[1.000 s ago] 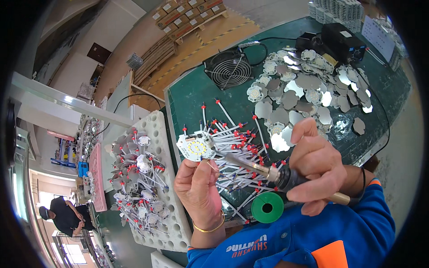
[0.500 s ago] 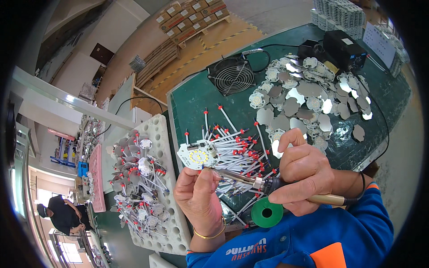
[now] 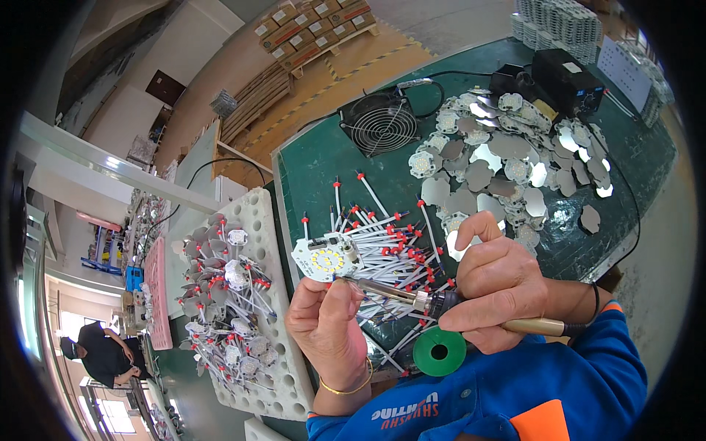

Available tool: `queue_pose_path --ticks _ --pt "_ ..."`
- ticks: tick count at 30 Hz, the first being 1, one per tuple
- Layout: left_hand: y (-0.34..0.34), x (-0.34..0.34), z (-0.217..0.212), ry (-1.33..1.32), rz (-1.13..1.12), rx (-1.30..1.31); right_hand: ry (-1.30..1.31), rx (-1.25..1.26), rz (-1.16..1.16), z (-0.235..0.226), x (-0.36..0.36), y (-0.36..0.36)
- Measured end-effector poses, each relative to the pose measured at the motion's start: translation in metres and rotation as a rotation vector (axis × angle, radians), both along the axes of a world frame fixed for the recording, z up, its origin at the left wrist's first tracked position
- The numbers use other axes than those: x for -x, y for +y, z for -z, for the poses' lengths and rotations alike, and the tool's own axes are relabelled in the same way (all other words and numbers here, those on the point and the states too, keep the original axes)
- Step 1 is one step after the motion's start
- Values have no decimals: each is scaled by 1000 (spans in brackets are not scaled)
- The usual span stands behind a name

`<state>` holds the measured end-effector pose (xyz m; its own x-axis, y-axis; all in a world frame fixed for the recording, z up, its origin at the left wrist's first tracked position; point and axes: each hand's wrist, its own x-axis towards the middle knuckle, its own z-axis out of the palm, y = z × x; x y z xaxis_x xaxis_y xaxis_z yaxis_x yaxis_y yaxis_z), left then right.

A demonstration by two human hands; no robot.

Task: The person solders wires onto LED circuit boards using a soldering iron and solder wire.

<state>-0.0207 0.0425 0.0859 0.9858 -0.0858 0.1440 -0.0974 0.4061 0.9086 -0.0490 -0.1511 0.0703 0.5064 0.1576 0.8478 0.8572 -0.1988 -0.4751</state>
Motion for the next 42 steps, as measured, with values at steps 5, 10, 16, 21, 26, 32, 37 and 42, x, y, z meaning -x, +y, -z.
queue_pose_path --ticks 5,10,16,21,26,32,37,42 --pt "-1 -3 5 29 -6 21 -54 -6 64 5 -5 4" --pt "-5 -14 18 78 -41 -66 -3 -36 94 14 -11 7" --pt "-9 -26 37 242 127 -15 -4 -76 25 11 -10 -9" --pt "-14 -28 43 324 293 -91 -111 -65 146 26 -22 -11" --pt "-21 -18 50 184 495 -403 167 72 417 26 -22 -9" --pt "-22 -19 57 18 211 -522 293 97 316 31 -25 1" --pt "-21 -17 49 145 286 -337 279 75 383 36 -23 2" --pt "-18 -17 60 275 370 -98 207 -1 425 42 -21 9"
